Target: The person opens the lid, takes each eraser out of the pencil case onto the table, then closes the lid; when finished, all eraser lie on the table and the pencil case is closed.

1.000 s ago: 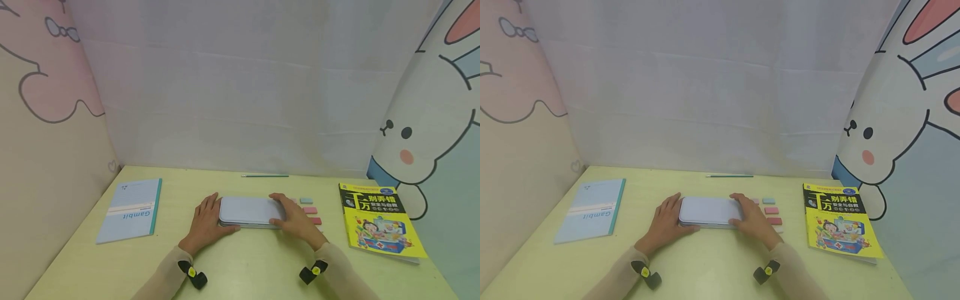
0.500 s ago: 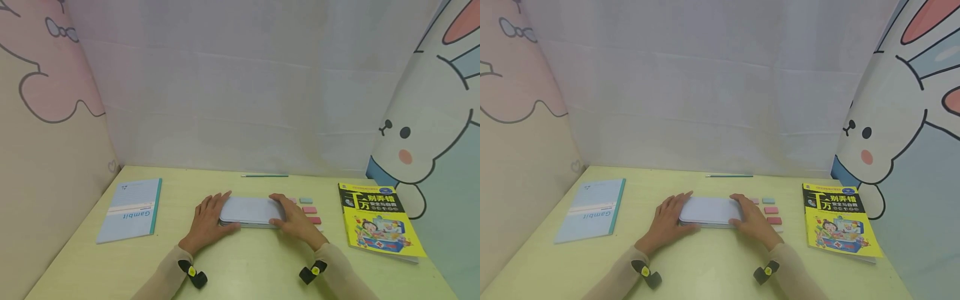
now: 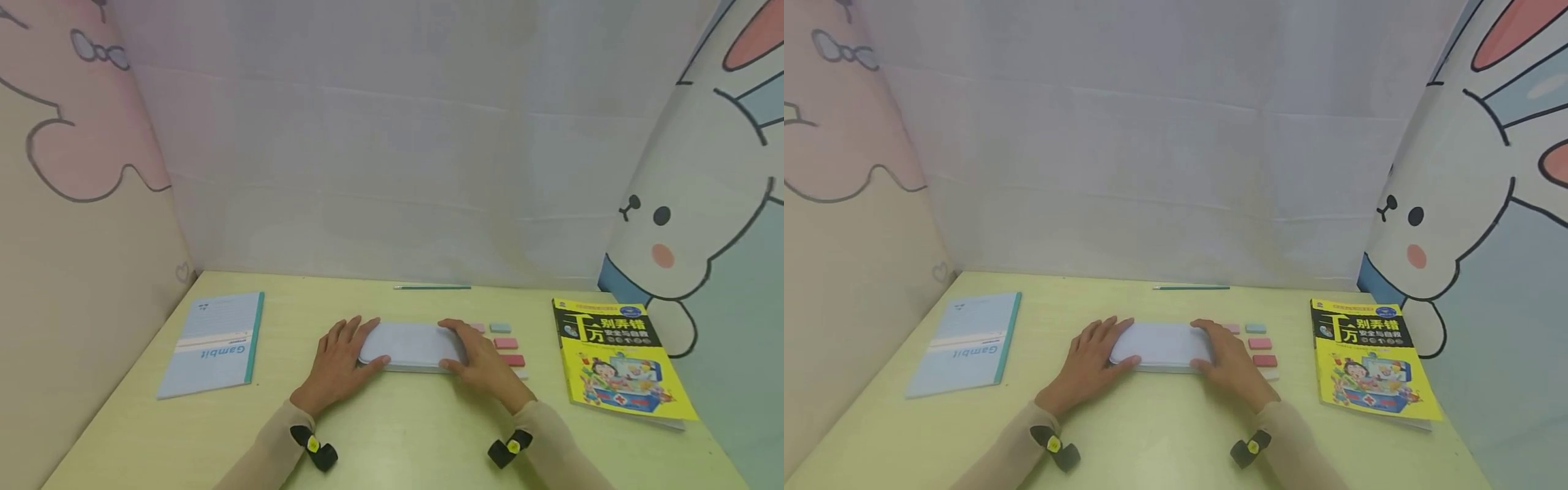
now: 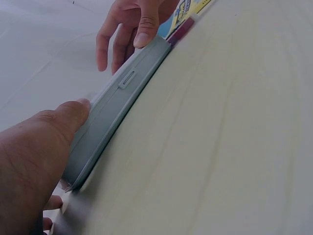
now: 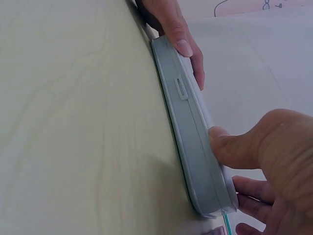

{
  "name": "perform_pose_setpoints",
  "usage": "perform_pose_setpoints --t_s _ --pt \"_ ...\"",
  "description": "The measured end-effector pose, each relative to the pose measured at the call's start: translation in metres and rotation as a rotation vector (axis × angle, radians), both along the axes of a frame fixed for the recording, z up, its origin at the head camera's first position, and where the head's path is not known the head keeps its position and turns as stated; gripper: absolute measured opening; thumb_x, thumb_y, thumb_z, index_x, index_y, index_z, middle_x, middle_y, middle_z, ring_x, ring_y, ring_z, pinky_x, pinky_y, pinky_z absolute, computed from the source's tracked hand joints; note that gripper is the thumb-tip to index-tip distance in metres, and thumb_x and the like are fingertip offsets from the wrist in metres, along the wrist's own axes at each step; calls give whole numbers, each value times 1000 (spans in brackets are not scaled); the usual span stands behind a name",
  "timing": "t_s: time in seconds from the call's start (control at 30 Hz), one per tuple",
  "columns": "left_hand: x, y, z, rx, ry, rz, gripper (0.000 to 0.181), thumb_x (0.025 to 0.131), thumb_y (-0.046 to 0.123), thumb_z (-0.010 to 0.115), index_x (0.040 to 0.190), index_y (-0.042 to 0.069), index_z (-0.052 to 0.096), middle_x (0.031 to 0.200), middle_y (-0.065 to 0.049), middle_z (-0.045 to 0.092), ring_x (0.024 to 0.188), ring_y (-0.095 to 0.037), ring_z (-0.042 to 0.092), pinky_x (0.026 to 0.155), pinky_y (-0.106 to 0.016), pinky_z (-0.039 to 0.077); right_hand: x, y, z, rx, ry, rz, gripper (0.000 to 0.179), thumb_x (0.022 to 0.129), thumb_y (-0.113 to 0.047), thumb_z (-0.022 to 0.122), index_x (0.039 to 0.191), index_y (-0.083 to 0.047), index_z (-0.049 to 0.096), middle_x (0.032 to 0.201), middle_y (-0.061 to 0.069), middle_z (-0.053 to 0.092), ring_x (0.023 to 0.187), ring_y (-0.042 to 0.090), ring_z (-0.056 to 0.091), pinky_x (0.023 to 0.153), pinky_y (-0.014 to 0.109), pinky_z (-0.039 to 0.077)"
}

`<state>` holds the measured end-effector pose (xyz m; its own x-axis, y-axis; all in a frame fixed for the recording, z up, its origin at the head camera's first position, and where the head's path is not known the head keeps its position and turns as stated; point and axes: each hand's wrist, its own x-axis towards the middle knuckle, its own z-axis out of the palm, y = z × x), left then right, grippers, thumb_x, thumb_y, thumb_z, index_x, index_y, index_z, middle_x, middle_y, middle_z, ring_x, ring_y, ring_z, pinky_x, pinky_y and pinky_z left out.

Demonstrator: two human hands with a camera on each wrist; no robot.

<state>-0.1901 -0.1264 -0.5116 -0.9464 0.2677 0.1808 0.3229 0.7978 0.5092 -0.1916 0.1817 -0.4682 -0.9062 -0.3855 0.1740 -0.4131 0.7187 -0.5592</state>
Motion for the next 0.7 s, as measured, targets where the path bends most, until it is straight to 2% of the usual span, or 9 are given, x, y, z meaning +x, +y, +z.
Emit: perform_pose_setpoints --t_s 0.13,0.23,0.47,0.6,0.7 --pt "2 0 3 -13 3 -2 78 99 64 64 166 31 40 171 -19 39 159 -50 31 123 -72 27 1 -1 -1 19 66 31 65 94 -18 82 151 -7 53 153 19 62 143 42 59 120 60 45" --pt "3 1 4 -11 10 -8 78 99 63 64 165 29 40 171 -20 40 158 -50 32 122 -72 28 5 -1 0 13 97 25 65 93 -18 83 150 -6 55 151 20 63 140 43 61 117 62 48" --pt "4 -1 2 -19 3 -5 79 99 65 63 166 30 40 171 -19 40 158 -49 32 123 -71 28 7 -1 -5 -13 87 37 63 95 -19 81 151 -5 54 153 20 61 144 42 58 119 61 45" --pt "4 0 5 -15 -15 -20 79 99 67 61 166 31 39 170 -19 40 158 -49 32 124 -71 27 6 4 -5 10 175 96 61 96 -21 79 148 -1 54 151 21 63 142 43 59 116 63 47" --pt "2 0 9 -45 -12 -32 79 100 68 59 166 31 39 172 -19 37 157 -48 34 124 -69 29 4 9 -7 41 237 128 60 96 -20 78 148 0 54 150 21 62 141 43 59 114 64 48"
